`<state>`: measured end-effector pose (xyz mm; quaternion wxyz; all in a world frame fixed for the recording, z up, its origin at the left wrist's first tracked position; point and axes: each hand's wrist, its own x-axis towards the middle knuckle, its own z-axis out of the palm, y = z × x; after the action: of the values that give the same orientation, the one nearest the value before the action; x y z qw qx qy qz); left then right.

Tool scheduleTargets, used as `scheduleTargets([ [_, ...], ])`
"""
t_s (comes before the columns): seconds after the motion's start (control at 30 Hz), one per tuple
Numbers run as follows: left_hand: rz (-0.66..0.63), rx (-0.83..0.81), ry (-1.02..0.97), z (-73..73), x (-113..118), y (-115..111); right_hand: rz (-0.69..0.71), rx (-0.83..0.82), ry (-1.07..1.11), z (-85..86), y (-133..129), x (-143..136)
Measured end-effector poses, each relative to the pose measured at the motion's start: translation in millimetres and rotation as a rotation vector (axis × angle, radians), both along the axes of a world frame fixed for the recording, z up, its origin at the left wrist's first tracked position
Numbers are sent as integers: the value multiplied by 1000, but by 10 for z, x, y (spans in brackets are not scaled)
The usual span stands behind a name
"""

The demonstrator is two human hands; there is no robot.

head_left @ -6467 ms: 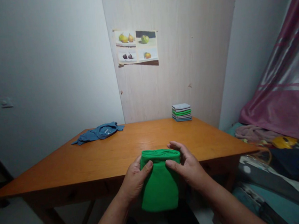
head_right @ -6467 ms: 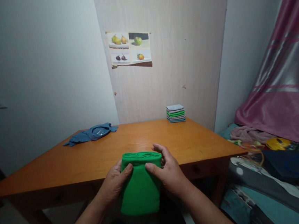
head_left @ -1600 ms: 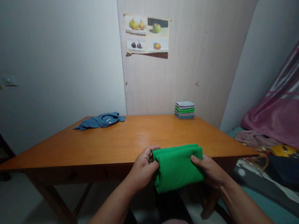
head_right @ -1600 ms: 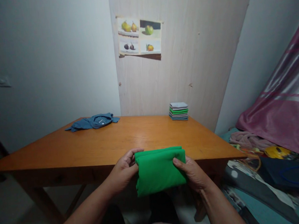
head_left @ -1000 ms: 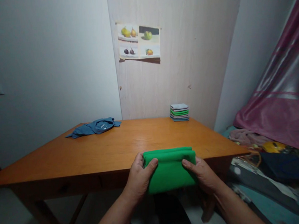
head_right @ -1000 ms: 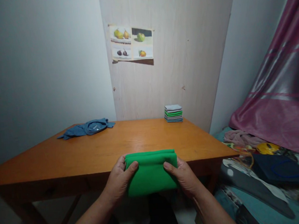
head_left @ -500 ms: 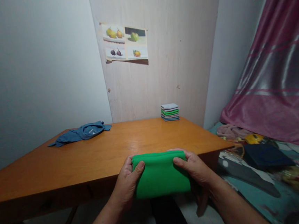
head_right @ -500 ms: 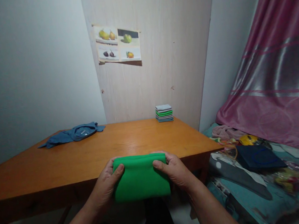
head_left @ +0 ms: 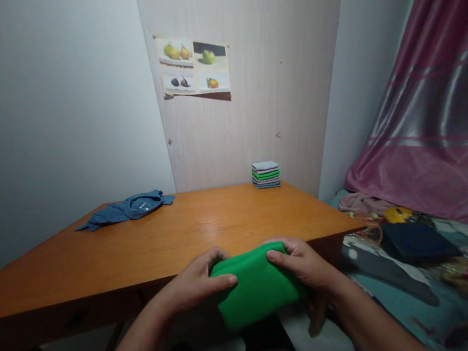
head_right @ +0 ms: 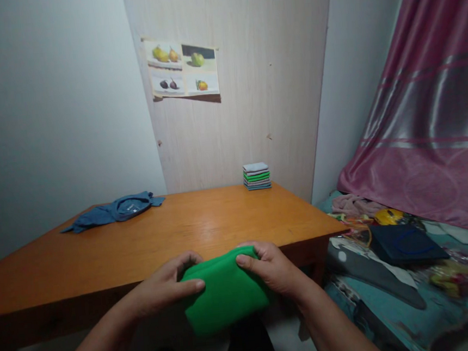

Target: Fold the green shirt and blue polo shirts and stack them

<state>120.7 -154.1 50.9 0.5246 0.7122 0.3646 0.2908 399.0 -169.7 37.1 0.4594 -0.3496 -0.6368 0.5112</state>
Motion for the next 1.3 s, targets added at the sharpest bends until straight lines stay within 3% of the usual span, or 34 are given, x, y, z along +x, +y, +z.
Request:
scheduleTargets([
  [0.13,-158,95,156,90,97,-7,111,65,-94,53,-21,-93],
  [0.27,-222,45,52,-44,223,-3,77,69,-112,27,25,-147],
  [0.4,-175,-88,-116,-188,244,39,-79,-39,47,-18,133,-91],
  [0.57,64,-244,-415,-189,268,114,-323,-142,425,-175,234,-82],
  [0.8,278,-290,-691,-160,460,158,43,-253,441,-332,29,-512],
  [1.0,347,-335,-729,-205,530,167,-49,-222,372,-329,59,-597],
  [1.17,271,-479,-765,-210,500,192,-48,-234,303,-302,119,-488],
  [1.3,252,-469,-814,-174,512,205,-6,-295,392,-332,110,-508],
])
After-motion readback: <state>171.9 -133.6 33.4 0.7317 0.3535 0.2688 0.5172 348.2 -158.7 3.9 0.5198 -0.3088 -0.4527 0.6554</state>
